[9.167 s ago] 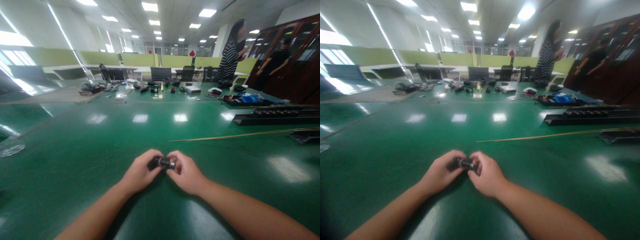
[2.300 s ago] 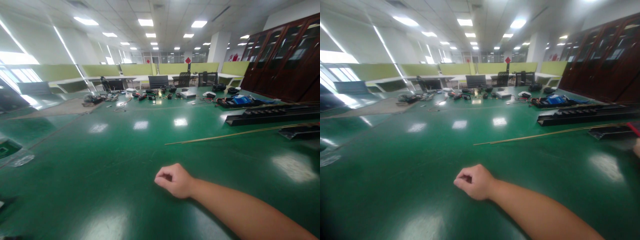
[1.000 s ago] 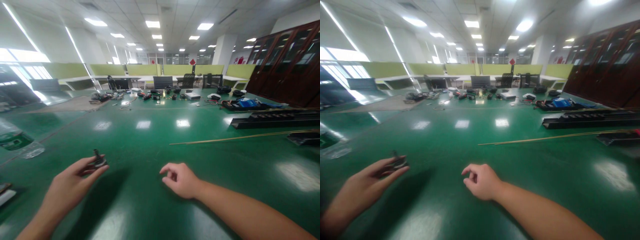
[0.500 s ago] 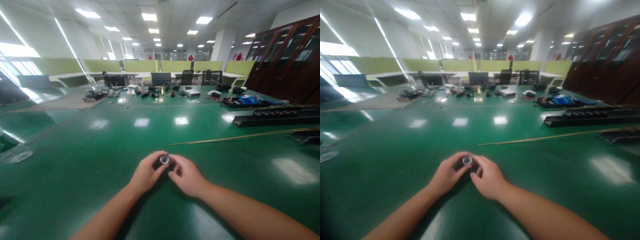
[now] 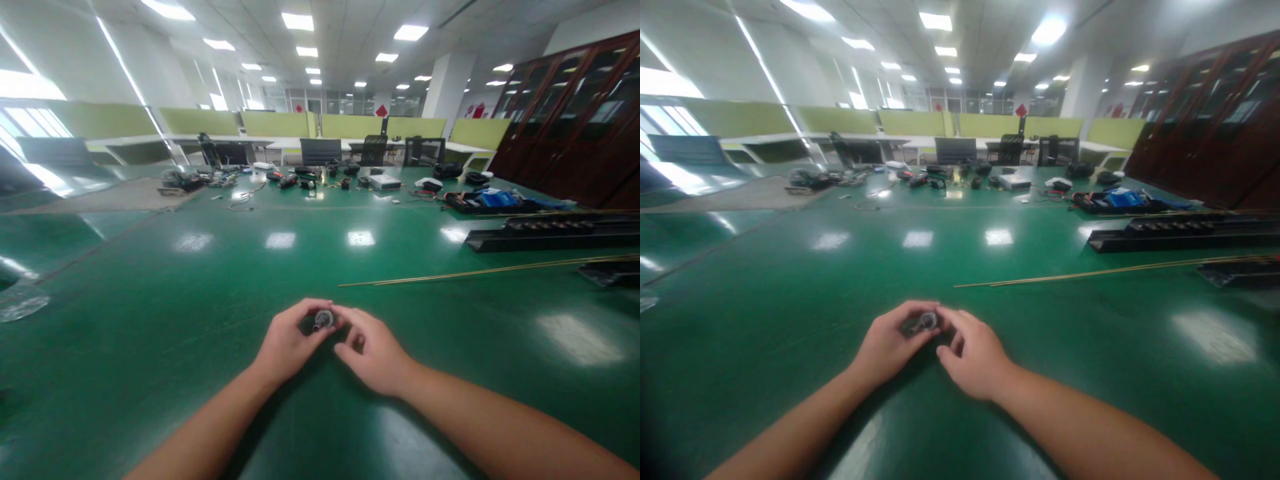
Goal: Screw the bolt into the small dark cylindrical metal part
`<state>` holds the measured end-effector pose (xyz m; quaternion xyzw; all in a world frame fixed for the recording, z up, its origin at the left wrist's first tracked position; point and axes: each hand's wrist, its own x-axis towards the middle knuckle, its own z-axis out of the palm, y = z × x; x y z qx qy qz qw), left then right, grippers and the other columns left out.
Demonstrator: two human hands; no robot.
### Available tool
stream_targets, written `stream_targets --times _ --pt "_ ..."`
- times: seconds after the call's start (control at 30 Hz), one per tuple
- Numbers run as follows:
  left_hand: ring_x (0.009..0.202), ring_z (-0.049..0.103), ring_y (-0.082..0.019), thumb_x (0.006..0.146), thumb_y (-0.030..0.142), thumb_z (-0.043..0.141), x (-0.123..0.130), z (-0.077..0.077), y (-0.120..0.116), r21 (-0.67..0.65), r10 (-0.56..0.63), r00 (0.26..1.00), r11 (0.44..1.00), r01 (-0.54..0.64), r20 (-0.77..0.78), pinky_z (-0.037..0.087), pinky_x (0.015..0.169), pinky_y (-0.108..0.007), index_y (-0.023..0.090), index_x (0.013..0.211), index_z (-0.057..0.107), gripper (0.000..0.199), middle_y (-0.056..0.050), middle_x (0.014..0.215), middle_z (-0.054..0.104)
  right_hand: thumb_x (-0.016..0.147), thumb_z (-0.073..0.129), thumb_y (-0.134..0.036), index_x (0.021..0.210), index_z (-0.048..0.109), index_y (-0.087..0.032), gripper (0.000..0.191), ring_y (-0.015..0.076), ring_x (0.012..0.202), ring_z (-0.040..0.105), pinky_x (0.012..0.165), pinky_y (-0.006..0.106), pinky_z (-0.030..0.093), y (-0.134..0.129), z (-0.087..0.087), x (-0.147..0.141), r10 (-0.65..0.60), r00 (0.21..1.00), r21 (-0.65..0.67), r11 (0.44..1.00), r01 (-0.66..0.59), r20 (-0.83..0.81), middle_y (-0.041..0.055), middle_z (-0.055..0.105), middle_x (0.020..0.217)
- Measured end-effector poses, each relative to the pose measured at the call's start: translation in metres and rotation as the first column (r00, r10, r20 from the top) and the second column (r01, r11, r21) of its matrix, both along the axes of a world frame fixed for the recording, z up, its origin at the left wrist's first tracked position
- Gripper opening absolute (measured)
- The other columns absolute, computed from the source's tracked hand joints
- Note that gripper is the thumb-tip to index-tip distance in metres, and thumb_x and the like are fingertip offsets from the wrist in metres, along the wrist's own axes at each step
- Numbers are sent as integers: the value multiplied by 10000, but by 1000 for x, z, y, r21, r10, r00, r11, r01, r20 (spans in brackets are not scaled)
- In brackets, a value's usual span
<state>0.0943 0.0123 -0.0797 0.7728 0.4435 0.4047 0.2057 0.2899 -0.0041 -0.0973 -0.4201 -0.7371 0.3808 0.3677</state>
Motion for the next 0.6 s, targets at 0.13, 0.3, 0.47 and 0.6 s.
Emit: stream_targets --times 0.13,0.3,0.47,0.6 --pt "969 677 -186 835 261 694 1 1 -1 35 -33 999 999 34 -28 552 892 -315 202 1023 656 200 -60 1071 708 785 654 -133 1362 477 -277 621 115 630 589 629 257 465 -2 0 -1 -23 1000 -49 999 23 0 -6 677 919" --pt "1033 659 -196 847 196 636 1 0 -2 37 -58 997 998 60 -60 528 952 -345 204 1037 635 190 -75 1119 687 773 659 -136 1215 525 -252 476 119 642 586 629 252 454 -3 1 -2 -44 999 -28 999 44 6 1 683 930" --pt "988 664 -200 836 220 651 1 1 -4 17 -33 995 999 35 -89 542 898 -337 205 1036 629 202 -69 1085 693 777 648 -126 1167 536 -245 423 115 634 580 627 250 451 -3 0 -2 -47 999 -20 999 46 -20 -5 676 912" --pt "929 658 -190 808 186 651 2 2 -4 25 0 994 1000 3 -107 535 847 -316 212 1015 637 209 -41 1016 694 773 656 -132 1168 540 -244 427 114 644 580 636 253 461 -2 -1 -1 -57 998 -15 998 56 -36 2 673 951"
